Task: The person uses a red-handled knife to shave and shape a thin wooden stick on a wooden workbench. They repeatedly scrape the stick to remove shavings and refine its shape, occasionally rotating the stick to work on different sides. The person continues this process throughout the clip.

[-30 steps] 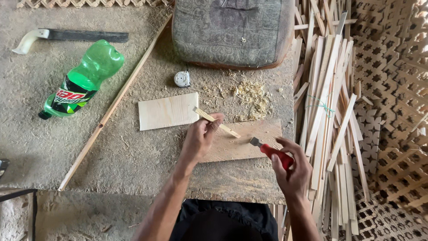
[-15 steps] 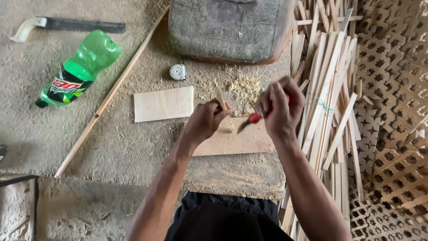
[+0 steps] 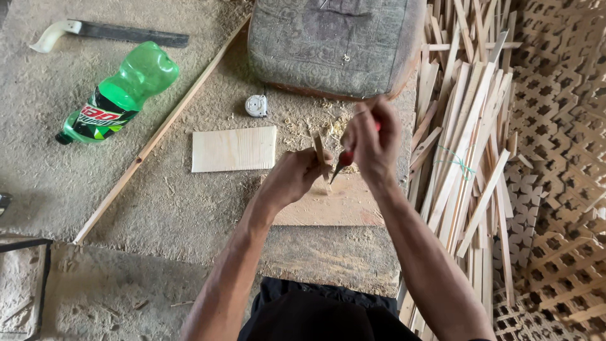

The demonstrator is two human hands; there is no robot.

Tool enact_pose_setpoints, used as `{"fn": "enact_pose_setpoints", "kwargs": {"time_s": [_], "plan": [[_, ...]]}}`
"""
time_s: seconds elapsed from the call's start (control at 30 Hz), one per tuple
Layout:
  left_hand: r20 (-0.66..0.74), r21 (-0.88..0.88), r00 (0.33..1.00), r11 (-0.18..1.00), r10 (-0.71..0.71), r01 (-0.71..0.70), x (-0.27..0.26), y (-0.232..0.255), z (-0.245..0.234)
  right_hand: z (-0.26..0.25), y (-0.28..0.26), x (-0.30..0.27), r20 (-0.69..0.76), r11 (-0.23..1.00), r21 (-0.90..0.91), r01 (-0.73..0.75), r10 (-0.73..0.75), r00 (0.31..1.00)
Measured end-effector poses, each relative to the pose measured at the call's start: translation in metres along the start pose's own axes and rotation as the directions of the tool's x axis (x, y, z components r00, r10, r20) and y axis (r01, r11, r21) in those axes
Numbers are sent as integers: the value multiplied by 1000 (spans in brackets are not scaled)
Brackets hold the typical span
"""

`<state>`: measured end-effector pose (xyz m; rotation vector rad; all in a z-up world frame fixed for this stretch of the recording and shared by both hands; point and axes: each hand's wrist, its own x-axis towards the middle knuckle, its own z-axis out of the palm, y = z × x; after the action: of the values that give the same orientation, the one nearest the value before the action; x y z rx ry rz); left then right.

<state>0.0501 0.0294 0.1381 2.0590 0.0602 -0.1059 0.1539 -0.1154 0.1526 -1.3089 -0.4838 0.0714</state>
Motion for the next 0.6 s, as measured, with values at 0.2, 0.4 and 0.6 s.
{"fn": "enact_pose_setpoints", "kwargs": {"time_s": [0.2,0.4,0.6], "plan": [[-9,-27,1000,999,-30,29,-5,-2,-5,8,15,-7,94,1000,-29,7,-5,996],[90,75,995,996,-49,43,-1,9,-8,3,-6,10,111,999,-24,44,-41,993],[93,17,984,988,-153,152,-7,10,-17,-8,63,-34,122,982,-101,-161,173,977]]}}
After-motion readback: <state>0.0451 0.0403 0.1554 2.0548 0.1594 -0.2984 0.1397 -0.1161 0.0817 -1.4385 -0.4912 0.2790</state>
